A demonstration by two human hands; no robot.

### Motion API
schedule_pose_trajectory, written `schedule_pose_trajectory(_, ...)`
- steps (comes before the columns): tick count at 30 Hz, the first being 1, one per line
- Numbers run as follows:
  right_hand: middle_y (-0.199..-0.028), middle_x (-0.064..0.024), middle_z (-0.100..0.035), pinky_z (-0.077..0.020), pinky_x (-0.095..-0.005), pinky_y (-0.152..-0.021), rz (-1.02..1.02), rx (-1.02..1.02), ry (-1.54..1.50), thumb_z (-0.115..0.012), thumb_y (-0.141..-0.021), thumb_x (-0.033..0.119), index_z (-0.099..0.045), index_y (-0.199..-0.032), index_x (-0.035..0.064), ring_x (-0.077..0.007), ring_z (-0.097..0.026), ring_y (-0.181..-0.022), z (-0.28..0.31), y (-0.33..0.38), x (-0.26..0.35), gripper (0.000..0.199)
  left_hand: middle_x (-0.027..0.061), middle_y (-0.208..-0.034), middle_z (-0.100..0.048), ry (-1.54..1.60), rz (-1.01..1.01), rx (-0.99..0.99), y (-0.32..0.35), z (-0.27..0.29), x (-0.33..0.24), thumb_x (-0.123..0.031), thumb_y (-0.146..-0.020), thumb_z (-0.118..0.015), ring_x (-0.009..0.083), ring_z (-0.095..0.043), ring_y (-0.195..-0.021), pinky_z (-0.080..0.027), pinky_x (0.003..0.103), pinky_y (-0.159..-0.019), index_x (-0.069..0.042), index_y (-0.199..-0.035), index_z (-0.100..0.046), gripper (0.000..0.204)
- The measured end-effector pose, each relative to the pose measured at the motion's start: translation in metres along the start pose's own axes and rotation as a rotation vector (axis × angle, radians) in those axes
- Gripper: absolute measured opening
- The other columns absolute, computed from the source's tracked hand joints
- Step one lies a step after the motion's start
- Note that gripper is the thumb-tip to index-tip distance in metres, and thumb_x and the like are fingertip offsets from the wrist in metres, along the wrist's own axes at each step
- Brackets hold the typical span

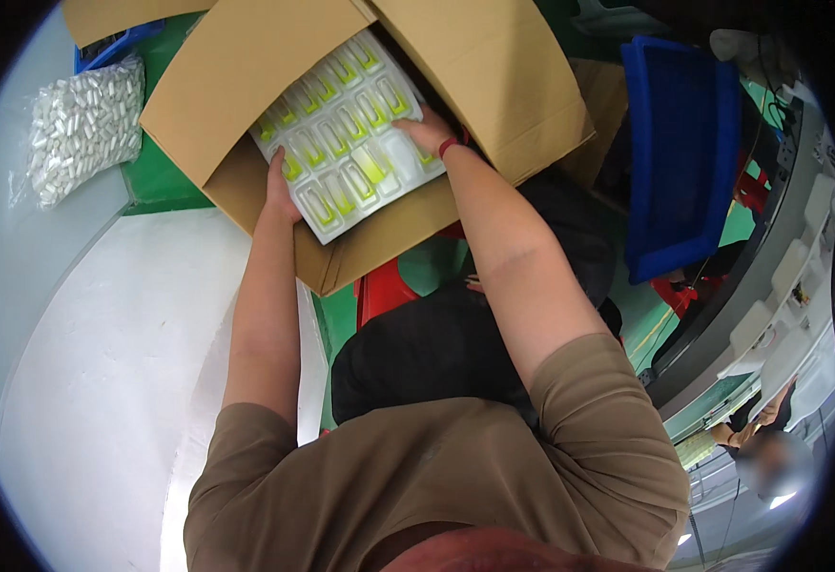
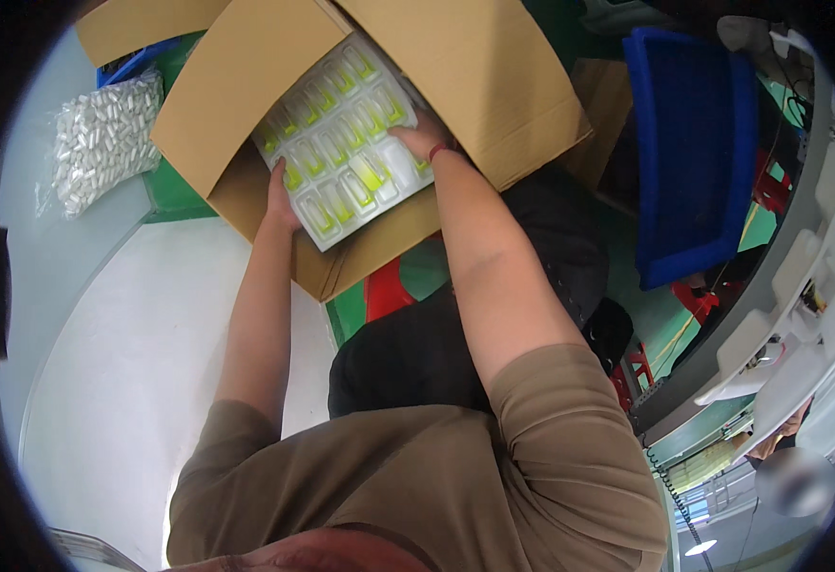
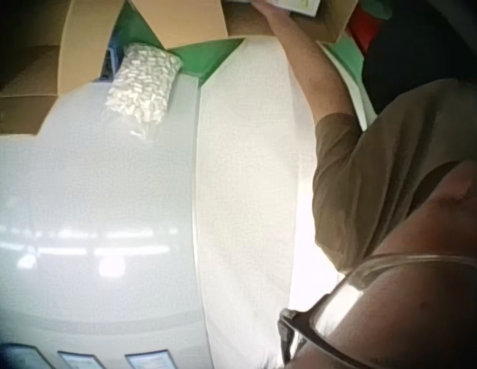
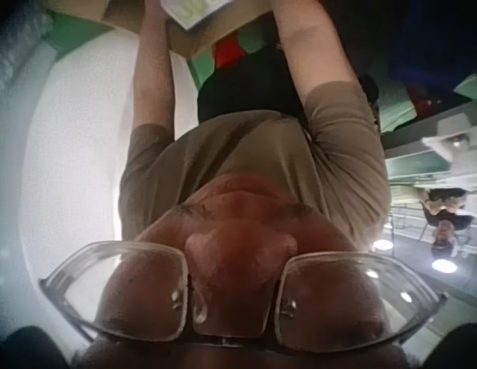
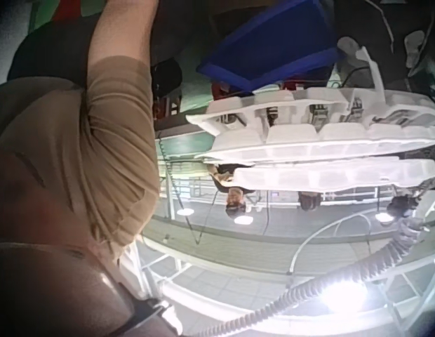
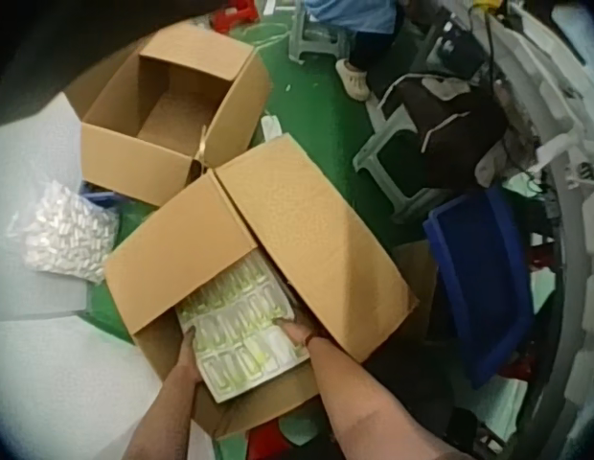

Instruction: Inserting small batteries into plastic cases, placing them into trays, and packing trays into shipping boxes.

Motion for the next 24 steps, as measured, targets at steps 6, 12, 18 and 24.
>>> schedule_pose_trajectory(6, -0.14, -0.0187, -0.063, -0.0467, -0.0396, -0.109, -0.001, -0.188, 0.194, -0.077, -0.083, 0.036, -0.055, -0.143, 0.0019, -0.0303, -0.062, -0.128, 0.041, -0.039, -0.053, 0.073, 0.0177, -0.145, -0.058, -0.037, 0.028, 0.144, -0.028, -0.033, 0.013, -0.06, -0.099, -0.054, 0.0401, -0.057, -0.128, -0.044, 0.055, -0.112, -0.007, -0.151, -0.047, 0.075)
schedule_pose_trajectory(12, -0.14, -0.0228, -0.06, -0.0447, -0.0406, -0.111, -0.109, -0.082, 0.209, -0.076, -0.083, 0.033, -0.046, -0.146, -0.0035, -0.0331, -0.058, -0.131, -0.022, -0.023, -0.037, 0.079, 0.0182, -0.149, -0.054, -0.008, 0.015, -0.085, -0.015, 0.029, 0.006, -0.056, -0.101, -0.053, 0.0414, -0.054, -0.132, -0.041, 0.056, -0.115, -0.008, -0.153, -0.045, 0.071)
schedule_pose_trajectory(18, -0.147, -0.0246, -0.055, -0.042, -0.0414, -0.113, 0.033, -0.217, 0.174, -0.075, -0.083, 0.032, -0.044, -0.15, -0.0013, -0.0338, -0.055, -0.134, 0.022, -0.035, -0.038, 0.08, 0.0153, -0.145, -0.058, -0.037, 0.014, 0.032, -0.038, -0.009, 0.01, -0.056, -0.099, -0.058, 0.0373, -0.058, -0.127, -0.046, 0.053, -0.111, -0.009, -0.151, -0.048, 0.071)
schedule_pose_trajectory(24, -0.145, -0.0245, -0.057, -0.0409, -0.0404, -0.115, -0.051, -0.139, -0.033, -0.073, -0.083, 0.037, -0.048, -0.148, -0.0021, -0.0343, -0.055, -0.136, -0.003, -0.001, 0.017, 0.08, 0.0144, -0.147, -0.057, -0.097, -0.048, 0.019, -0.02, 0.012, 0.004, -0.055, -0.099, -0.063, 0.036, -0.059, -0.129, -0.047, 0.053, -0.111, -0.008, -0.152, -0.046, 0.073)
Point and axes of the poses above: each hand's wrist, its own y-axis away from the middle knuckle, its own z-axis out of the back of the hand, x = y × z, the point moved 5 cm from there along -y, towards the middle knuckle
